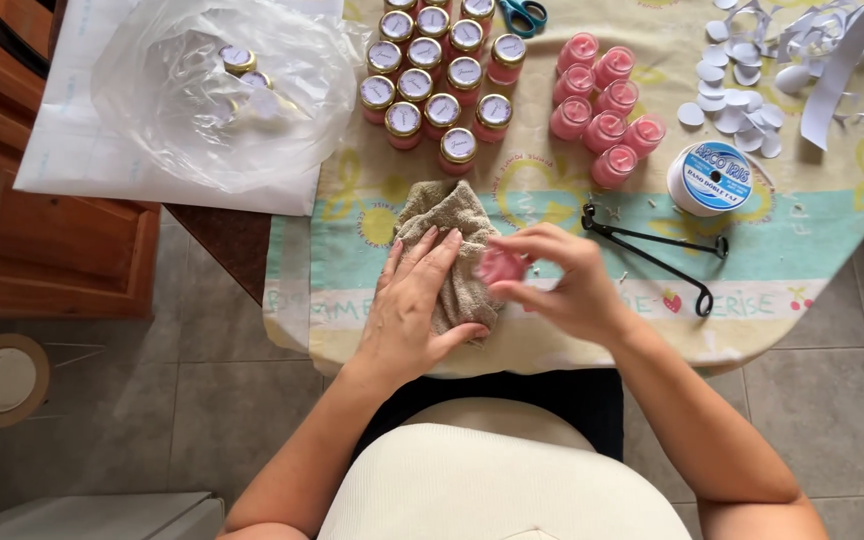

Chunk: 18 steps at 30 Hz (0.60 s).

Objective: Clean small pink candle jars with a cloth and trim wicks with a tool

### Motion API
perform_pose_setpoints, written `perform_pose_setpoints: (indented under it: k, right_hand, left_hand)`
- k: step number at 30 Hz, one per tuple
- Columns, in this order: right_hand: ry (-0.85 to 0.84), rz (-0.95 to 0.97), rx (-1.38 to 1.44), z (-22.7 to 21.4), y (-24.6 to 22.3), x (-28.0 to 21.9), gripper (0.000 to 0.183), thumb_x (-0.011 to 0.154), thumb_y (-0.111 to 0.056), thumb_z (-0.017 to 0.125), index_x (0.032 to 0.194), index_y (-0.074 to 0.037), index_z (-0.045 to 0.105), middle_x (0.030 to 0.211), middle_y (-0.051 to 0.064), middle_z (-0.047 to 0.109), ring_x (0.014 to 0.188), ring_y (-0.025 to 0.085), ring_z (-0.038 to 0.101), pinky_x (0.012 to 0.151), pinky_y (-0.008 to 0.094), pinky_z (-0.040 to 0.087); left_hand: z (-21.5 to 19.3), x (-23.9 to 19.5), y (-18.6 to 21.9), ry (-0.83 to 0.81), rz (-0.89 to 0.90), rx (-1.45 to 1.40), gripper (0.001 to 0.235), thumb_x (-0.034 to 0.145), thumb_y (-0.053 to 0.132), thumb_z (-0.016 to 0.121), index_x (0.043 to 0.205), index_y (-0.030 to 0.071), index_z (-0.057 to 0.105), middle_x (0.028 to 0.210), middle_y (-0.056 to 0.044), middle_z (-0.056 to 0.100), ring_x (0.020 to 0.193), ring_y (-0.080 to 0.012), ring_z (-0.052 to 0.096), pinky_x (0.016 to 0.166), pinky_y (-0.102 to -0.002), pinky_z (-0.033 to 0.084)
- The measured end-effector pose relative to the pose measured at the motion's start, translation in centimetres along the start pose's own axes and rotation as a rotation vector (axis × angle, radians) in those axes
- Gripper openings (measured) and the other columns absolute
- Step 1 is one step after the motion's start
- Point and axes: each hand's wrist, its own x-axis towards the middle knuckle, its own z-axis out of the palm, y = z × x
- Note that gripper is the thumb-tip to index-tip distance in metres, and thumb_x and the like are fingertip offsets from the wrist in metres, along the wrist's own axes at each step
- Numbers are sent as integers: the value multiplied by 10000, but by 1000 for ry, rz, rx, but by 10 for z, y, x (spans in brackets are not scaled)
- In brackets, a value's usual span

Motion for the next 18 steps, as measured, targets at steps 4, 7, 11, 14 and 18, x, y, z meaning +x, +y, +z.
perform_pose_setpoints:
  k: [4,7,11,14,18]
  right_hand:
    - [-36,-344,-493,20,3,-2,462,815,-238,885,1205,-35,742,1084,145,710,920,323,665,801,434,553]
    - [-97,-362,-555,28,-7,-11,400,912,-212,742,1292,-90,710,1144,137,681,923,341,640,786,462,547]
    - [-8,-254,-399,26,11,-11,399,826,-214,869,1188,-94,756,1131,92,721,958,305,658,806,432,564]
    - [47,-279,-478,33,7,-17,434,794,-228,892,1193,-118,763,1136,76,709,951,293,645,809,438,559]
    - [-5,-233,-291,31,-18,-18,273,877,-311,815,1077,-128,781,1091,70,718,891,268,659,783,422,528]
  left_hand:
    - [7,-3,-8,-60,-44,140,1057,706,552,850,1541,63,426,1624,-122,420,1542,-312,295,1257,-576,98]
    - [7,-1,-9,-49,-55,156,1066,699,621,822,1525,61,450,1622,-106,427,1546,-290,295,1254,-592,85]
    - [6,-2,-9,-75,-80,143,1064,714,635,806,1534,64,440,1622,-104,430,1553,-276,280,1254,-587,54]
    - [8,-2,-13,-82,-93,143,1125,683,654,828,1552,74,412,1628,-98,418,1559,-269,264,1259,-581,29]
    - [8,-1,-12,-76,-107,142,1072,750,724,734,1552,92,410,1637,-71,406,1563,-242,253,1261,-568,18]
